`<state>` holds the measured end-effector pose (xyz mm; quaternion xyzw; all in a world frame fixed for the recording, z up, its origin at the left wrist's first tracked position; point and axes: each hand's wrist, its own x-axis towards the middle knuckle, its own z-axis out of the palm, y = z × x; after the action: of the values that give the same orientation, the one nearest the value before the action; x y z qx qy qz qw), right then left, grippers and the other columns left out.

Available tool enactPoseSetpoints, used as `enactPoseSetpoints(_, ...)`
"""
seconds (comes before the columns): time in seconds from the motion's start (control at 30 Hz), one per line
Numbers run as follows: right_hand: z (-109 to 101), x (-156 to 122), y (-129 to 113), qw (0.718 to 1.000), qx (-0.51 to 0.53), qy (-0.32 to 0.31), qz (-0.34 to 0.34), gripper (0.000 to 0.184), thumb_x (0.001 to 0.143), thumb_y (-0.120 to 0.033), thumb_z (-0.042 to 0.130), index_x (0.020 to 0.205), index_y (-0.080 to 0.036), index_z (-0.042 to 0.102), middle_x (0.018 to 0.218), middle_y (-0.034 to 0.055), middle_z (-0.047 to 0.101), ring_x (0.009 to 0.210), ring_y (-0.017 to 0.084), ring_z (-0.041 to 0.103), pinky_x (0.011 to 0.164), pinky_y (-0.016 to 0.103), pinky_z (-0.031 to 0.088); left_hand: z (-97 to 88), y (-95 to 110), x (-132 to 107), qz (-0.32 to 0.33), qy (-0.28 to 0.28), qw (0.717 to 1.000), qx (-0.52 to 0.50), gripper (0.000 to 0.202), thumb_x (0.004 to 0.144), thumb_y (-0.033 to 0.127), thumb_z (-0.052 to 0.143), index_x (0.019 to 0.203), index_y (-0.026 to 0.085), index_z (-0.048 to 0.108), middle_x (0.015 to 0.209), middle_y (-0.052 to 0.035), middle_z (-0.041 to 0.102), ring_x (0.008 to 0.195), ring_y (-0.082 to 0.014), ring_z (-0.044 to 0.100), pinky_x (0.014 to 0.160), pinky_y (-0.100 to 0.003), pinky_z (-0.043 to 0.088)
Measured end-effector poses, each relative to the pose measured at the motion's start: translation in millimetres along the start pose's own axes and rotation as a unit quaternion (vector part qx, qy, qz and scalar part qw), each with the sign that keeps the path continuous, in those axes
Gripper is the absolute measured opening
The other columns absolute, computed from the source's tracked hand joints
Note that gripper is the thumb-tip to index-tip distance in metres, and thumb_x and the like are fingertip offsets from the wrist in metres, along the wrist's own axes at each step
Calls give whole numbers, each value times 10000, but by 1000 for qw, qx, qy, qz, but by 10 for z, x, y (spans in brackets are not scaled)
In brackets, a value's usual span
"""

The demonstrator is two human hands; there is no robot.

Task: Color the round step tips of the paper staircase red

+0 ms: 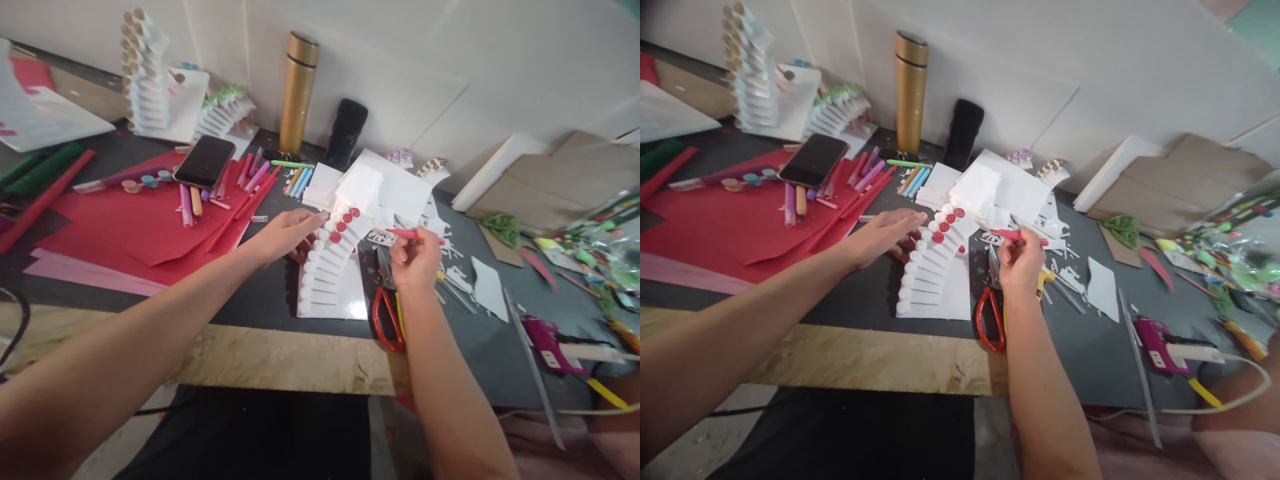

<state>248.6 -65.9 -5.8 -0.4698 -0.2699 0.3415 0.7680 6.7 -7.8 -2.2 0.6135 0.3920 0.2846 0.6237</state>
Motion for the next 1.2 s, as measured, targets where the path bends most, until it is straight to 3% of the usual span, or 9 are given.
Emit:
enactPoseSetpoints(0.1,22,-30,-4,1000,2,-4,5,252,737,-337,590,573,-185,473,471,-78,496,296,25,351,314,179,205,8,37,-28,-5,-26,1000,-1,491,803,636,621,988,180,630,869,-45,620,719,-161,616,575,-277,519)
enactPoseSetpoints(0.27,70,-81,-17,1000,10,-18,18,200,727,-322,596,607,-178,523,485,-71,530,297,38,392,314,187,237,-24,65,-26,-30,-51,998,-12,557,784,488,699,1220,162,583,876,-49,636,772,-176,612,630,-313,546)
enactPoseSetpoints(0.4,113,-132,-32,999,6,-39,26,180,736,-324,595,648,-171,560,481,-65,534,303,43,401,323,186,244,-14,62,-34,-26,-64,997,-21,547,810,451,683,1257,156,570,879,-45,656,726,-150,618,650,-301,533)
enactPoseSetpoints(0.67,226,-257,-219,999,15,-33,3,214,747,-323,612,614,-176,533,517,-59,549,330,48,437,342,192,281,-54,67,-6,-20,-21,999,-24,471,797,461,691,1160,173,610,894,-57,677,717,-174,661,610,-315,565)
enactPoseSetpoints(0.87,463,-445,-505,998,-7,-57,1,190,795,-293,587,649,-172,571,561,-46,565,359,50,457,357,210,310,-66,61,-16,-36,-41,998,7,364,859,532,565,930,184,644,749,-28,642,606,-186,659,539,-323,565)
enactPoseSetpoints(1.03,669,-482,-670,995,-28,-69,-68,181,829,-315,561,711,-183,595,604,-43,567,404,51,486,364,213,322,-89,29,0,-50,-28,998,-1,493,863,631,493,914,169,655,624,-61,676,525,-228,663,503,-326,529)
enactPoseSetpoints(1.2,780,-438,-622,981,-63,-50,-176,173,864,-344,581,754,-215,542,618,-59,569,398,62,505,373,228,349,-110,29,-2,-40,-49,998,24,614,852,736,424,856,169,660,564,-80,673,465,-235,643,446,-312,477)
